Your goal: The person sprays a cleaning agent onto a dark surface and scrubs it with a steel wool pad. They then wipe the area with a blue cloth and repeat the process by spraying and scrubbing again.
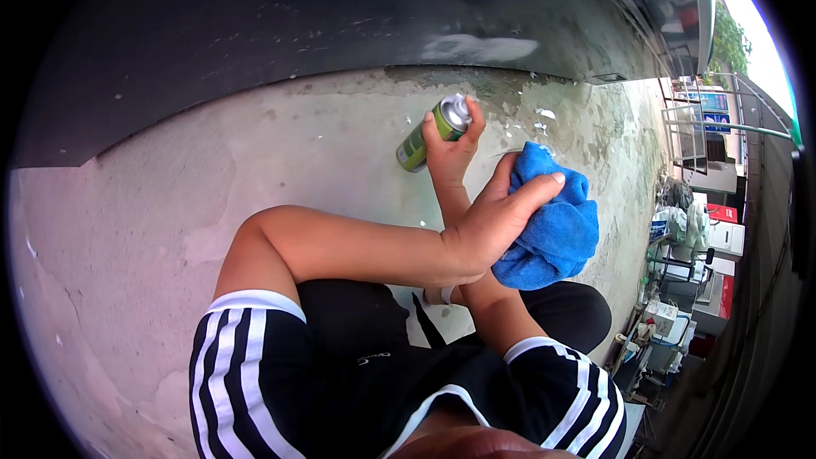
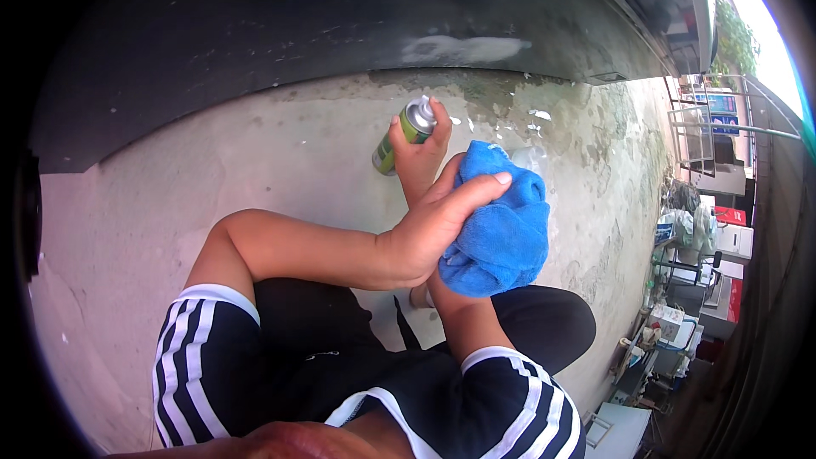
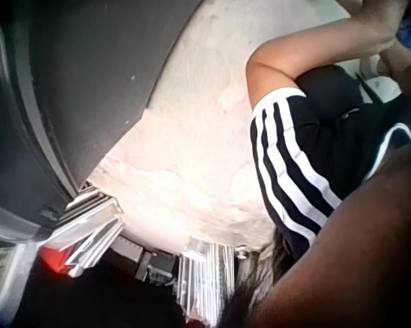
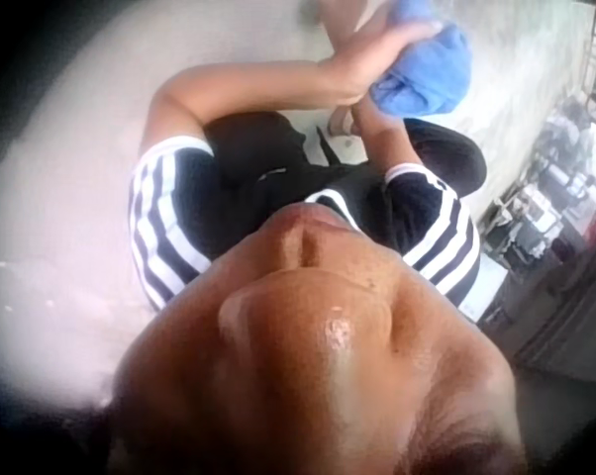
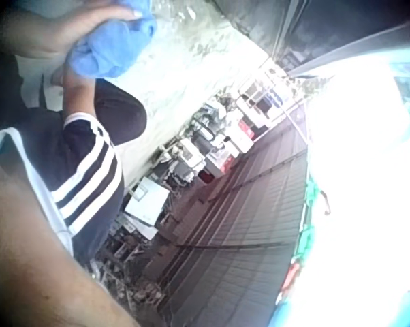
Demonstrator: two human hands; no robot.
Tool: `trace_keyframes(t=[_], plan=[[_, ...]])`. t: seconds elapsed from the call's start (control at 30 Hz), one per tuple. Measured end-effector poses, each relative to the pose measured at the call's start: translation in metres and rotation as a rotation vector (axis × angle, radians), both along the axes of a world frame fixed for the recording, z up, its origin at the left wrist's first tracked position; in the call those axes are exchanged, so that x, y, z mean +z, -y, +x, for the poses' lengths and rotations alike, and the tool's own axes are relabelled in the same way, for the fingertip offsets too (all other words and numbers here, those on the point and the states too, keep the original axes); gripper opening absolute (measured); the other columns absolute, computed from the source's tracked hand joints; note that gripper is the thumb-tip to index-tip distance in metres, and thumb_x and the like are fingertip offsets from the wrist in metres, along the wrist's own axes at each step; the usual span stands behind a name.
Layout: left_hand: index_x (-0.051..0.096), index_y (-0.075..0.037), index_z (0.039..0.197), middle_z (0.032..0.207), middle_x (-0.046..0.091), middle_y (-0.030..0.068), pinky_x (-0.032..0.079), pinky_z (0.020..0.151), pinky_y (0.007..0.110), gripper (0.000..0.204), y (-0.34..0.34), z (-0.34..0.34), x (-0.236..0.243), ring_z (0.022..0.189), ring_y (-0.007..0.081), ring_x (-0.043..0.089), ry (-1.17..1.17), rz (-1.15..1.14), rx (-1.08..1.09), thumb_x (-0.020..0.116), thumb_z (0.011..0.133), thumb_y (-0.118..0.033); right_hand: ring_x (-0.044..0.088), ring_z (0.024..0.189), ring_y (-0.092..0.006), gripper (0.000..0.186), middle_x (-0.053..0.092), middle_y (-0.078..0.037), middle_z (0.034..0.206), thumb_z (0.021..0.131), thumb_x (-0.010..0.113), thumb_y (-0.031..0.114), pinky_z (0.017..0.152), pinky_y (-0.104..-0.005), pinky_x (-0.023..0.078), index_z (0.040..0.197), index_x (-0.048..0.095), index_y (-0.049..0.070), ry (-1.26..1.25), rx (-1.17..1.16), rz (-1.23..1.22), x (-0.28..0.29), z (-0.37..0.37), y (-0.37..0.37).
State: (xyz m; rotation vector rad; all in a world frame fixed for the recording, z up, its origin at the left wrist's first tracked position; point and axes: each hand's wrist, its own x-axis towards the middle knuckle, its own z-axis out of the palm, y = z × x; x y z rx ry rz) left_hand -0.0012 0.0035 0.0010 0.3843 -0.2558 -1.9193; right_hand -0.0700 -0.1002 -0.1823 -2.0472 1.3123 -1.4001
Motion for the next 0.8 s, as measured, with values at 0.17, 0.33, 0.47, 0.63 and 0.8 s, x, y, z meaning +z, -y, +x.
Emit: trace_keyframes(t=[0.17, 0.33, 0.47, 0.63, 0.8], plan=[[0.036, -0.005, 0.139, 0.125, 0.051, 0.0095, 0.043, 0.103, 0.034, 0.066, -0.001, -0.002, 0.001, 0.119, 0.0179, 0.053, -0.013, -0.001, -0.007, 0.065, 0.092, -0.041, 0.058, 0.106, -0.0230, 0.066, 0.056, -0.011, 0.119, 0.078, 0.079, 0.011, 0.094, -0.0356, 0.047, 0.135, 0.045, 0.011, -0.093, 0.102, -0.010, 0.001, 0.012, 0.004], [0.036, -0.005, 0.138, 0.125, 0.052, 0.0099, 0.043, 0.102, 0.034, 0.066, -0.003, 0.005, 0.003, 0.119, 0.0184, 0.053, -0.015, 0.000, 0.014, 0.066, 0.092, -0.042, 0.057, 0.109, -0.0242, 0.068, 0.054, -0.012, 0.121, 0.077, 0.081, 0.012, 0.097, -0.0363, 0.045, 0.134, 0.044, 0.011, 0.013, 0.067, 0.007, 0.004, 0.027, -0.005], [0.040, -0.004, 0.135, 0.120, 0.055, 0.0092, 0.043, 0.100, 0.032, 0.062, -0.004, 0.003, 0.004, 0.114, 0.0165, 0.054, -0.007, 0.000, 0.078, 0.066, 0.092, -0.041, 0.053, 0.115, -0.0305, 0.069, 0.050, -0.018, 0.126, 0.078, 0.079, 0.012, 0.100, -0.0421, 0.042, 0.135, 0.041, 0.006, 0.051, -0.060, -0.107, 0.020, 0.037, 0.003], [0.040, -0.001, 0.135, 0.115, 0.056, 0.0080, 0.044, 0.094, 0.030, 0.063, -0.003, -0.003, 0.001, 0.104, 0.0142, 0.054, 0.012, -0.014, 0.155, 0.066, 0.092, -0.039, 0.049, 0.119, -0.0285, 0.069, 0.046, -0.018, 0.128, 0.081, 0.078, 0.014, 0.105, -0.0399, 0.037, 0.137, 0.038, 0.003, 0.223, -0.204, 0.162, 0.011, 0.029, 0.008], [0.035, -0.001, 0.141, 0.124, 0.053, 0.0106, 0.040, 0.104, 0.033, 0.069, -0.003, -0.003, 0.001, 0.119, 0.0182, 0.052, 0.050, -0.029, 0.120, 0.064, 0.094, -0.042, 0.054, 0.115, -0.0275, 0.067, 0.050, -0.015, 0.124, 0.076, 0.080, 0.012, 0.099, -0.0391, 0.043, 0.133, 0.045, 0.008, -0.044, 0.238, 0.057, -0.001, 0.046, -0.019]])
